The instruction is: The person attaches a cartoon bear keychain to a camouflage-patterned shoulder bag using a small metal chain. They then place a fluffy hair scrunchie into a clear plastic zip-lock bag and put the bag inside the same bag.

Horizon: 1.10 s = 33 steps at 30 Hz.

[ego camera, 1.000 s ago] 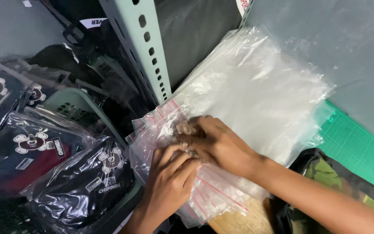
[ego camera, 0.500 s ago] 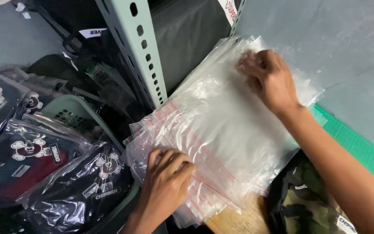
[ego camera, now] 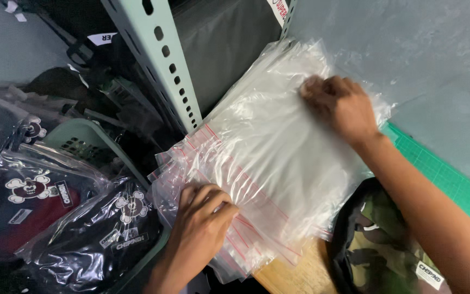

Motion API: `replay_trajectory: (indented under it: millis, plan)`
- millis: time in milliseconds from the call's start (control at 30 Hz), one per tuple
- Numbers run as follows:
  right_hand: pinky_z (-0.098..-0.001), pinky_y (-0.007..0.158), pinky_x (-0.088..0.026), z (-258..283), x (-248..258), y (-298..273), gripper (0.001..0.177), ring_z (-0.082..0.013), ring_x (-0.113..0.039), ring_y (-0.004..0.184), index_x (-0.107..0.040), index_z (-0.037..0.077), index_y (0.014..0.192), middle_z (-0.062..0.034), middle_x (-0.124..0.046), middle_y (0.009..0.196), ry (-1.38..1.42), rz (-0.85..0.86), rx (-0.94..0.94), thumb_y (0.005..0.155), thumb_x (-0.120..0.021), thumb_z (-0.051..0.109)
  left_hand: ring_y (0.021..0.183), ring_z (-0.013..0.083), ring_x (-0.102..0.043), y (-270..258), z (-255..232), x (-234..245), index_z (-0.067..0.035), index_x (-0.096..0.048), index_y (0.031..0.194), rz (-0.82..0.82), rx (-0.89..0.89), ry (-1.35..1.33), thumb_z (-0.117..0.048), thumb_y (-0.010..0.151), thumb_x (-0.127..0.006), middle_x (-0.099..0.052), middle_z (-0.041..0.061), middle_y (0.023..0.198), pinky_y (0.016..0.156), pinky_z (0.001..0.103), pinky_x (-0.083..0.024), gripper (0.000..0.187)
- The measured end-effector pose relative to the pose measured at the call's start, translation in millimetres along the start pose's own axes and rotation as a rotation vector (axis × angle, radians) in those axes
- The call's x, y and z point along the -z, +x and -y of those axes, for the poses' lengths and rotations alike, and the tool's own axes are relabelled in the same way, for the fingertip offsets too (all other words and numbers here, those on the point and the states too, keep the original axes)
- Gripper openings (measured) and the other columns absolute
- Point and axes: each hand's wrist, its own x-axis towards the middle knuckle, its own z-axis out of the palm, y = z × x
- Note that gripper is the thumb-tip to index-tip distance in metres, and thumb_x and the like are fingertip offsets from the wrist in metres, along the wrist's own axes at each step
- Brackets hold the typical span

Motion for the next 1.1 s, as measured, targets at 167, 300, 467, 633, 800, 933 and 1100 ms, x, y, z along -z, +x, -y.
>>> replay_trajectory:
  millis: [167, 300, 467, 633, 800, 933, 1100]
  plan:
    - [-0.0438, 0.058, -0.047, 93, 85, 47, 0.015, -0.0284, -0.06, 0.08, -0.071, 0.021, 0.123, -0.0106, -0.063, 0.097, 0.485, 0.218, -0.663, 0.114, -0.075, 0.033, 0.107, 0.027, -0.065, 1, -5, 1, -0.012, -0.074, 0.101, -0.072, -0.002, 0.023, -0.002, 0.096, -0.075, -0.067, 0.001, 0.104, 0.103, 0.051, -0.042, 0.012]
    - [-0.034, 0.066, -0.053, 214, 123, -23, 0.007, -0.0145, -0.059, 0.072, -0.066, 0.008, 0.107, -0.0031, -0.065, 0.101, 1.183, 0.513, -0.542, 0.11, -0.068, 0.014, 0.105, 0.0279, -0.066, -2, -1, -7, -0.015, -0.076, 0.102, -0.095, -0.019, 0.046, -0.006, 0.098, -0.077, -0.073, 0.002, 0.113, 0.097, 0.052, -0.041, 0.009]
    - [-0.05, 0.085, -0.059, 171, 82, -41, 0.028, -0.0395, -0.067, 0.109, -0.076, 0.002, 0.133, -0.0178, -0.068, 0.124, 0.575, 0.209, 0.103, 0.106, -0.078, 0.011, 0.1, 0.0265, -0.065, 4, -3, -1, -0.014, -0.076, 0.099, -0.055, -0.03, 0.043, -0.001, 0.095, -0.077, -0.069, 0.0, 0.102, 0.095, 0.049, -0.04, 0.014]
    - [-0.0504, 0.068, -0.06, 56, 56, -21, 0.026, -0.0346, -0.065, 0.089, -0.073, 0.012, 0.148, -0.016, -0.07, 0.114, 0.07, 0.102, -0.003, 0.123, -0.068, 0.022, 0.097, 0.0268, -0.061, 7, -8, 3, -0.013, -0.071, 0.094, -0.047, -0.036, 0.066, 0.003, 0.089, -0.077, -0.066, 0.001, 0.1, 0.093, 0.049, -0.039, 0.018]
    - [-0.0566, 0.076, -0.054, 55, 94, 3, 0.036, -0.0487, -0.069, 0.098, -0.08, 0.006, 0.161, -0.0266, -0.066, 0.128, 0.181, 0.005, -0.111, 0.125, -0.073, 0.006, 0.094, 0.0288, -0.064, 25, -9, 17, -0.003, -0.073, 0.115, -0.198, -0.153, 0.168, 0.002, 0.11, -0.062, -0.064, 0.007, 0.101, 0.086, 0.046, -0.039, 0.013]
    - [-0.0345, 0.099, -0.054, 166, 132, -14, 0.007, -0.0337, -0.073, 0.108, -0.07, -0.012, 0.105, -0.0245, -0.058, 0.125, 0.669, 0.088, -0.182, 0.11, -0.071, -0.006, 0.099, 0.0292, -0.066, 23, 14, 6, -0.001, -0.079, 0.116, -0.188, -0.156, 0.232, 0.006, 0.107, -0.069, -0.07, 0.009, 0.105, 0.088, 0.047, -0.042, 0.015]
    - [-0.0495, 0.1, -0.06, 200, 106, -59, 0.05, -0.0413, -0.067, 0.115, -0.062, 0.008, 0.162, -0.0208, -0.065, 0.139, 0.508, 0.294, 0.078, 0.113, -0.068, 0.016, 0.107, 0.0288, -0.066, 12, 35, 2, -0.006, -0.079, 0.114, 0.009, -0.166, 0.166, 0.009, 0.094, -0.076, -0.071, 0.008, 0.113, 0.089, 0.046, -0.046, 0.026]
